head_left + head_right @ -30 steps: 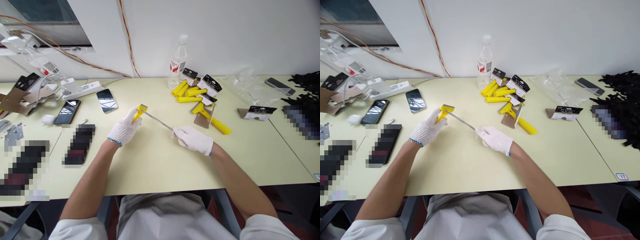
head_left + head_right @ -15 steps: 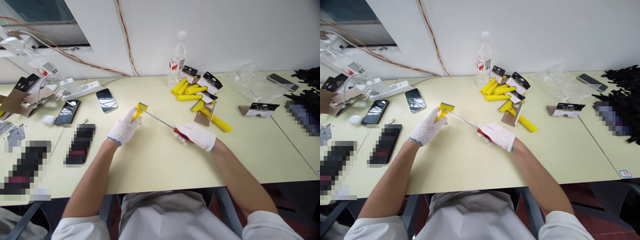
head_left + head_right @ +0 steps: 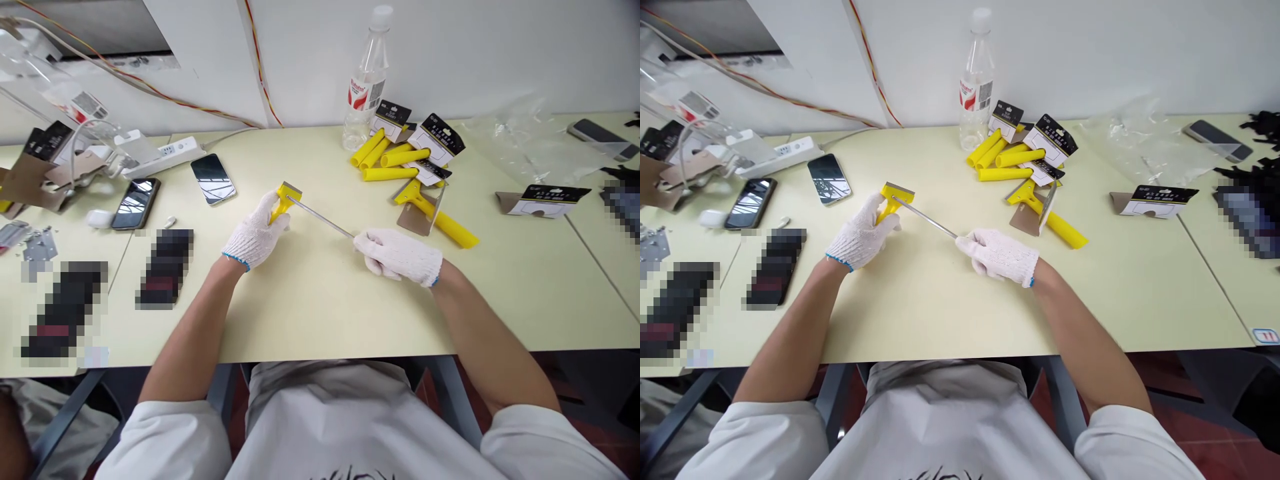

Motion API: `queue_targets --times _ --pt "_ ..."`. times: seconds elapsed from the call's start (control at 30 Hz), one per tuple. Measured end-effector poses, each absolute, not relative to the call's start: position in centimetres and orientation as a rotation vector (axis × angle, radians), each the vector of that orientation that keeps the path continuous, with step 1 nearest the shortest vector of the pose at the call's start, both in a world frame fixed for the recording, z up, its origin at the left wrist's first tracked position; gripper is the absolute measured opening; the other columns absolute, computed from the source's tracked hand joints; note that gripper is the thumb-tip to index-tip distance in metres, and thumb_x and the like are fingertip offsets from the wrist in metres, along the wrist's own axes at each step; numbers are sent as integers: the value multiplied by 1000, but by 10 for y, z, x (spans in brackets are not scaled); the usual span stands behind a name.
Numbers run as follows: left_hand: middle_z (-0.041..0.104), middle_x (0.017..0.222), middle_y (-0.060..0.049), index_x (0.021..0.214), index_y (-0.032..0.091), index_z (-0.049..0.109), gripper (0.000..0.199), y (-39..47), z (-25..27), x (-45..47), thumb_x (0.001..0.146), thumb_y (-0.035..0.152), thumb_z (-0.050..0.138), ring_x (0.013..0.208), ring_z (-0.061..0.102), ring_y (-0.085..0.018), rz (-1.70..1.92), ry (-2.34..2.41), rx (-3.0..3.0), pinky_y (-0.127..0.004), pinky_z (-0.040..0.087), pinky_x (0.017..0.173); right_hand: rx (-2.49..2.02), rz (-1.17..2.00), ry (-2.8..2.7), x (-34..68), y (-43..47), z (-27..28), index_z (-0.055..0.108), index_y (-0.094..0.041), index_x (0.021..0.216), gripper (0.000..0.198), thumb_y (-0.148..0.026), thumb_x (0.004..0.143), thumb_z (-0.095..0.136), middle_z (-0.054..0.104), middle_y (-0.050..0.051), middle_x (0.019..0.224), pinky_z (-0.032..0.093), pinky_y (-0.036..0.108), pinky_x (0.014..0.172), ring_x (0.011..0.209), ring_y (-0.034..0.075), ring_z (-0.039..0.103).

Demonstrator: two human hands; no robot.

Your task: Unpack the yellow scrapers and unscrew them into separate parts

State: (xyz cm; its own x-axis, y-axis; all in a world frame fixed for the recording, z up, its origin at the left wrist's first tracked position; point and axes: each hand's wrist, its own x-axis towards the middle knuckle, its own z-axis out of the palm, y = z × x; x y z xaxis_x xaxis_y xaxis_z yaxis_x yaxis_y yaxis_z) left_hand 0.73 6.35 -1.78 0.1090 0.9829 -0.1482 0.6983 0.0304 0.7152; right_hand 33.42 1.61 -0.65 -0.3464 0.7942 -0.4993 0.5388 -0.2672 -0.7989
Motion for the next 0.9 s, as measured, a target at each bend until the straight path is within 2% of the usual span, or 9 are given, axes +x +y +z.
queue_targets --times 0.03,0.1,0.17,0.23,0.3,0.4,0.5,0.73,0.9 --pt "81 109 -4 170 31 52 69 63 -17 8 102 43 60 75 66 -19 545 1653 1729 -35 56 75 -1628 1669 -1738 334 16 -6 69 -21 100 55 -72 115 53 58 -2 60 34 28 47 43 11 39" --pt "81 110 -3 170 32 52 69 63 -16 8 102 42 60 77 66 -19 551 1655 1730 -35 57 76 -1581 1692 -1700 333 16 -5 71 -20 95 59 -71 116 49 56 -1 63 36 27 48 46 12 41" --pt "81 111 -3 172 32 51 70 62 -16 8 103 42 60 78 67 -19 567 1646 1728 -35 57 76 -1563 1710 -1660 332 18 -4 68 -21 91 53 -69 111 61 62 1 69 43 26 52 53 13 51" --pt "82 111 -3 172 32 50 71 61 -17 9 103 43 60 77 66 -19 571 1638 1726 -34 57 75 -1599 1691 -1669 332 19 -3 63 -22 86 52 -69 106 71 64 2 67 46 27 53 54 14 55" --pt "82 111 -3 172 32 51 71 62 -18 10 103 44 61 75 66 -18 575 1634 1719 -33 56 72 -1664 1618 -1712 333 19 -3 58 -23 83 56 -73 106 70 57 -1 59 40 27 49 48 13 48" --pt "83 111 -4 170 34 51 69 68 -17 12 103 44 61 64 61 -15 618 1633 1665 -32 55 65 -1644 1554 -1717 337 19 -4 60 -23 86 58 -76 110 59 45 -5 55 27 26 47 45 11 35" --pt "82 113 -6 171 34 48 69 80 -13 12 103 42 61 55 58 -12 669 1587 1583 -30 53 58 -1546 1581 -1623 337 19 -6 65 -23 93 57 -75 113 52 42 -5 60 23 25 48 49 12 32" --pt "82 119 -9 175 32 41 73 100 -13 20 105 42 60 52 58 -10 630 1482 1574 -29 53 55 -1598 1574 -1512 327 21 -12 61 -23 95 42 -60 114 53 63 1 73 31 26 49 52 13 41" --pt "80 112 -7 176 32 41 72 97 -23 23 108 45 57 49 55 -11 613 1460 1549 -30 51 50 -1488 1377 -1818 330 30 -23 57 -26 84 42 -57 111 48 52 1 69 37 29 59 63 18 44"
